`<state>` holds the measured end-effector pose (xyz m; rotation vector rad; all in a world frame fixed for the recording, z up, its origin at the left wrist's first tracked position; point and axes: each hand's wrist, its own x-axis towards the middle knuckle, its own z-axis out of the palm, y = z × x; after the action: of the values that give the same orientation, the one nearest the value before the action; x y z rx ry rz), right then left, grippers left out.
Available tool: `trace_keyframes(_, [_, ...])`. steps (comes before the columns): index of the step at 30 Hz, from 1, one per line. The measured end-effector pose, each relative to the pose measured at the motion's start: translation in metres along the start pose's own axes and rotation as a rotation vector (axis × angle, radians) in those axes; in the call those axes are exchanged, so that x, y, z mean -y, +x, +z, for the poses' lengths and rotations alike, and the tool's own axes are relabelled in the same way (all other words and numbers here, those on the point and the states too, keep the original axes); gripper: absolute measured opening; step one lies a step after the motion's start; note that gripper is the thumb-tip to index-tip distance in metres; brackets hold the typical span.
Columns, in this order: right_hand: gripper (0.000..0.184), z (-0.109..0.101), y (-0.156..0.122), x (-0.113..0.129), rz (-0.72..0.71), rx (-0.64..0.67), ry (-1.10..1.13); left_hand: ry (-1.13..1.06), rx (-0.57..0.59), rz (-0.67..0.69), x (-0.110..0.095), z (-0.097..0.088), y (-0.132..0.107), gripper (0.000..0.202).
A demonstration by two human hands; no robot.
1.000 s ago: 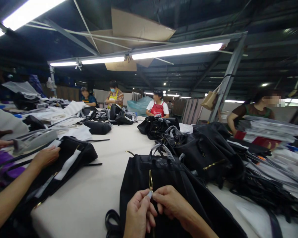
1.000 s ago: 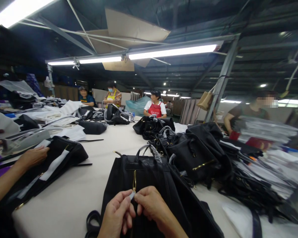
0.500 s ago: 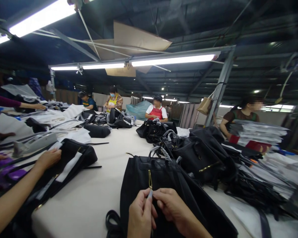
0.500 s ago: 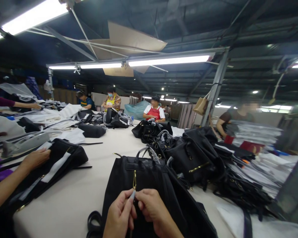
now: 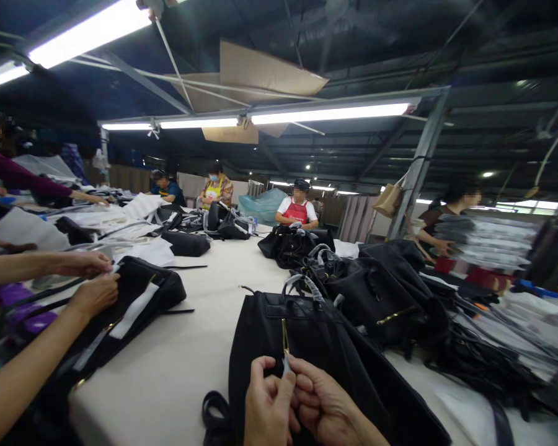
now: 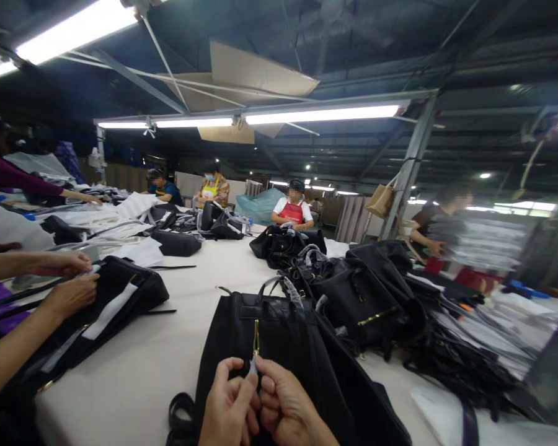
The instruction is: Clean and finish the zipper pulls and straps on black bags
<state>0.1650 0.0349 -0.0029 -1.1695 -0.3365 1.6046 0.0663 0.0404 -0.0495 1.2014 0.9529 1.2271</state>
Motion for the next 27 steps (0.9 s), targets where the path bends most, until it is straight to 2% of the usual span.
trace_keyframes(4, [0.032, -0.001, 0.005, -0.005, -0.037, 0.016, -0.035, -0.144, 0.067, -0.237, -0.008, -0.008, 0.011, 0.067])
trace_keyframes(7, [0.036, -0.003, 0.01, -0.01, -0.088, 0.007, -0.076, -0.089, 0.058, -0.267, -0.01, -0.011, 0.019, 0.059])
trace_keyframes(11, [0.049, -0.004, 0.013, -0.013, -0.162, -0.023, -0.132, 0.006, 0.035, -0.196, -0.012, -0.011, 0.02, 0.041])
trace_keyframes(17, [0.044, 0.0, 0.011, -0.017, -0.237, -0.081, -0.186, 0.106, 0.024, -0.029, -0.016, -0.009, 0.01, 0.027])
trace_keyframes(23, [0.039, -0.001, 0.008, -0.015, -0.223, -0.047, -0.179, 0.139, 0.095, 0.091, -0.014, -0.012, 0.006, 0.029])
trace_keyframes(27, [0.045, -0.004, 0.008, -0.014, -0.193, -0.004, -0.149, 0.235, 0.112, 0.274, -0.009, -0.018, 0.005, 0.026])
